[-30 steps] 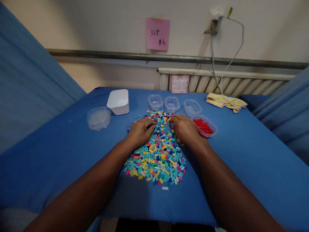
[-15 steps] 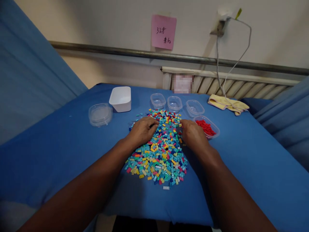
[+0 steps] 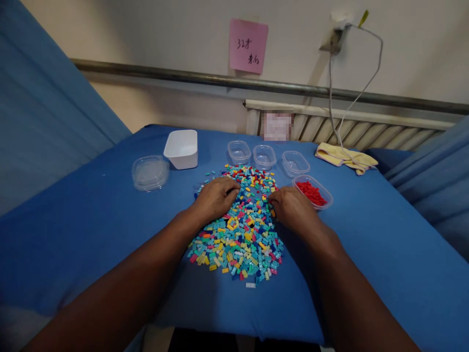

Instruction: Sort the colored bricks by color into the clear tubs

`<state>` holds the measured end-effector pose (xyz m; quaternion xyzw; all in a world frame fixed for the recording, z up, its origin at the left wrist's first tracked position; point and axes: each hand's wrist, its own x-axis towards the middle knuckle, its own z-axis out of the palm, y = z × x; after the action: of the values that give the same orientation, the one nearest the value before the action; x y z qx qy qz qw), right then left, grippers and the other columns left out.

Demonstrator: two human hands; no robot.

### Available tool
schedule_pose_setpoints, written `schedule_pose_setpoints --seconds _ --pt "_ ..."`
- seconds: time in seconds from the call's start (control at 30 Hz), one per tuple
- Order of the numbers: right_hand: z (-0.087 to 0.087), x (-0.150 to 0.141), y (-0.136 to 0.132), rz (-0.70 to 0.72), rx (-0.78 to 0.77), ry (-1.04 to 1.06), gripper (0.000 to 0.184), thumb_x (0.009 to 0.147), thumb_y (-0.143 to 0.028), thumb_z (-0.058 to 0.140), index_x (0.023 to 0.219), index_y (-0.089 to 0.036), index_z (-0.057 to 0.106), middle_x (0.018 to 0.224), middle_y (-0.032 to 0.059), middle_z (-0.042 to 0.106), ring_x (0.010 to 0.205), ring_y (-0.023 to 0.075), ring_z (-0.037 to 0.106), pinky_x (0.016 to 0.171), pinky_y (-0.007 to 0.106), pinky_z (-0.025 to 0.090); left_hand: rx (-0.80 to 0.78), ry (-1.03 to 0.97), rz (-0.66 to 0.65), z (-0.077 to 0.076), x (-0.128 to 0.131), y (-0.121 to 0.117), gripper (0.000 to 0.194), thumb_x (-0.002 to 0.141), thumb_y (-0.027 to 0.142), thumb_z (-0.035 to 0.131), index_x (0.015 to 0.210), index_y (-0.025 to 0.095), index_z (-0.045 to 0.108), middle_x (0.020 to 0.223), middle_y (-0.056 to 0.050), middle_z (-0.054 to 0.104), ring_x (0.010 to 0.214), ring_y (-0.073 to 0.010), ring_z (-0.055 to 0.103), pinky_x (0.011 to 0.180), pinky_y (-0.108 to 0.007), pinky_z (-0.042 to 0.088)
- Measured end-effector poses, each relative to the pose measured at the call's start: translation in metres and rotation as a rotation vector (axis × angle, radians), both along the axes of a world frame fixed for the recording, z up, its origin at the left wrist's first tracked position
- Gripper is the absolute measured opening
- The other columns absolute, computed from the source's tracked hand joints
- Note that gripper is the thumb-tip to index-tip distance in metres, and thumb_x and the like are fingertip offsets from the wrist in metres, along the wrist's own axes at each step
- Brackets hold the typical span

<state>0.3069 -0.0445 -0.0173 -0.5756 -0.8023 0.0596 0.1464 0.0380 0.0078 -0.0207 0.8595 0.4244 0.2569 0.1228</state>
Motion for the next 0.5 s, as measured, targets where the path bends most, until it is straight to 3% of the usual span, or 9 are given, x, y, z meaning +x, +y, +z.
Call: schedule_pose_setpoints --seconds 0.13,0.27,0.5 --pt "0.003 -0.001 0.004 0.014 -0.029 -0.111 0.034 0.102 -0.025 0.055 0.113 -0.025 0.087 0.103 0.0103 0.083 0.097 0.0282 0.074 0.081 0.036 0.050 -0.003 0.027 0.009 0.000 0.000 0.000 0.024 0.101 0.020 0.055 0.096 0.020 0.078 0.102 -0.009 0.079 0.100 -0.0268 0.071 0.094 -0.041 0.055" --pt "0.007 -0.007 0.001 -0.016 -0.028 -0.126 0.032 0.102 -0.023 0.054 0.107 -0.023 0.085 0.100 0.0110 0.081 0.096 0.0278 0.073 0.078 0.035 0.048 -0.002 0.027 0.015 -0.001 0.000 0.001 0.023 0.102 0.021 0.056 0.096 0.022 0.078 0.104 -0.009 0.079 0.103 -0.0272 0.072 0.096 -0.041 0.056" --pt "0.008 -0.016 -0.005 -0.152 0.060 0.215 0.017 0.095 -0.025 0.060 0.105 -0.020 0.073 0.091 0.0083 0.080 0.080 0.0241 0.073 0.070 0.033 0.047 0.059 0.011 0.002 -0.002 0.000 -0.002 0.021 0.104 0.024 0.058 0.106 0.020 0.078 0.112 -0.009 0.080 0.111 -0.0279 0.072 0.100 -0.043 0.055"
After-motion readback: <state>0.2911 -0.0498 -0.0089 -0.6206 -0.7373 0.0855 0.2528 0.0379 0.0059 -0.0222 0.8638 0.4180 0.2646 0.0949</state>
